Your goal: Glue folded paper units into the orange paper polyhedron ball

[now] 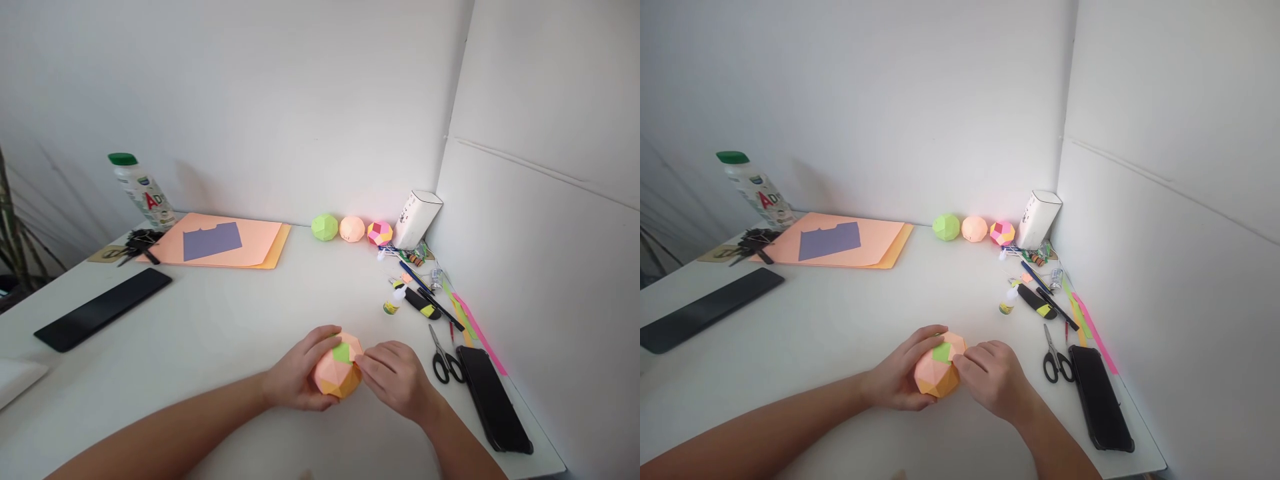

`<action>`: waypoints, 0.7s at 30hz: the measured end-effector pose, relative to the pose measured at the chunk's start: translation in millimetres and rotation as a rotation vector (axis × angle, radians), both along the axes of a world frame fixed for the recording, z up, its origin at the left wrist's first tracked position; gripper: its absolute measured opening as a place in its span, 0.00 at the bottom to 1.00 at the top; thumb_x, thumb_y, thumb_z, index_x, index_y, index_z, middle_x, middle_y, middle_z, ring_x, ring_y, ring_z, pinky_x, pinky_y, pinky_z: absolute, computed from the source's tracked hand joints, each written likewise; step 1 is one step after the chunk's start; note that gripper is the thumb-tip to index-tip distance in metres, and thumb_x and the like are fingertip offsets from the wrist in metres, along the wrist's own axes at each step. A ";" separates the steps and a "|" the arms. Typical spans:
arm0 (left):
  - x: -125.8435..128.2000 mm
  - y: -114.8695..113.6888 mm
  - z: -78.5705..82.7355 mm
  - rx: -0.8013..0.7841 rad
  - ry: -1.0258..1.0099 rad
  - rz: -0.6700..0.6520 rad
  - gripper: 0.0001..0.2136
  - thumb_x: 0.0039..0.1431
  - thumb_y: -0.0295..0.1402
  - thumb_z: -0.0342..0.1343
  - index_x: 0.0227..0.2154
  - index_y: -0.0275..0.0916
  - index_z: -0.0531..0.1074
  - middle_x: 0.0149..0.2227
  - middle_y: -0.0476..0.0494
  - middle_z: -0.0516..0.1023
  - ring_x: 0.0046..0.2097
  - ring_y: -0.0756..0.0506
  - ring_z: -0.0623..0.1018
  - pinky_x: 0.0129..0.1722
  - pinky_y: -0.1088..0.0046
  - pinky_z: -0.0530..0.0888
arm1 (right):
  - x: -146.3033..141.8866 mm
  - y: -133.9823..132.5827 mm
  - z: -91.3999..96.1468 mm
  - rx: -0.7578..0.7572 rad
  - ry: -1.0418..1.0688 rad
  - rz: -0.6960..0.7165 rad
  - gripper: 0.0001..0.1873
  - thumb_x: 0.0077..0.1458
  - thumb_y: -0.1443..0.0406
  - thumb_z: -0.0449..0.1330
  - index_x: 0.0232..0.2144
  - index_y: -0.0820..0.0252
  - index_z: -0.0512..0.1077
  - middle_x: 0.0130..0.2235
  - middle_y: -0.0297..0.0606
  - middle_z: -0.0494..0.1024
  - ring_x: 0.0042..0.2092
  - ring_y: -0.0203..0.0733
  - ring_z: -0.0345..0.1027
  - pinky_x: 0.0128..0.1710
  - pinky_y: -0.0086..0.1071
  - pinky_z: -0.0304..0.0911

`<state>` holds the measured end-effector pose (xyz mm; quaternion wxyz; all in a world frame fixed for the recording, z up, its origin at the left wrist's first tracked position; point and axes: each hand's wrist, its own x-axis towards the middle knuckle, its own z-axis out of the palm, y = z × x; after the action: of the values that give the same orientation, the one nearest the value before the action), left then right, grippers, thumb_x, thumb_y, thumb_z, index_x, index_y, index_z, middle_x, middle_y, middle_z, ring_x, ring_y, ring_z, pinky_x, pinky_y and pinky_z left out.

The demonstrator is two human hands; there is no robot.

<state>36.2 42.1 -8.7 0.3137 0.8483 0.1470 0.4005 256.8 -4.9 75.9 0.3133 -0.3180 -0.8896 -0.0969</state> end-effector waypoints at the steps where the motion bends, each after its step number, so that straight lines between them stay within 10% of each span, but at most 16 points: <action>1: 0.0 0.1 0.4 -0.005 0.000 0.000 0.40 0.52 0.47 0.61 0.63 0.45 0.47 0.60 0.30 0.55 0.59 0.31 0.63 0.55 0.48 0.66 | 0.0 0.0 -1.0 -0.006 0.002 -0.001 0.10 0.58 0.75 0.53 0.37 0.59 0.71 0.26 0.36 0.76 0.25 0.36 0.67 0.24 0.31 0.61; 21: -1.7 -0.1 -2.7 -0.038 0.011 -0.007 0.38 0.53 0.49 0.59 0.62 0.44 0.50 0.60 0.30 0.55 0.59 0.32 0.62 0.55 0.49 0.66 | 0.0 3.0 -0.4 -0.033 -0.082 -0.007 0.13 0.55 0.79 0.50 0.28 0.60 0.69 0.23 0.32 0.68 0.23 0.34 0.55 0.23 0.30 0.54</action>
<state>34.5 42.1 -11.4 0.3305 0.8448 0.1532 0.3920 256.8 -1.9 75.6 0.2709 -0.3221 -0.9020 -0.0960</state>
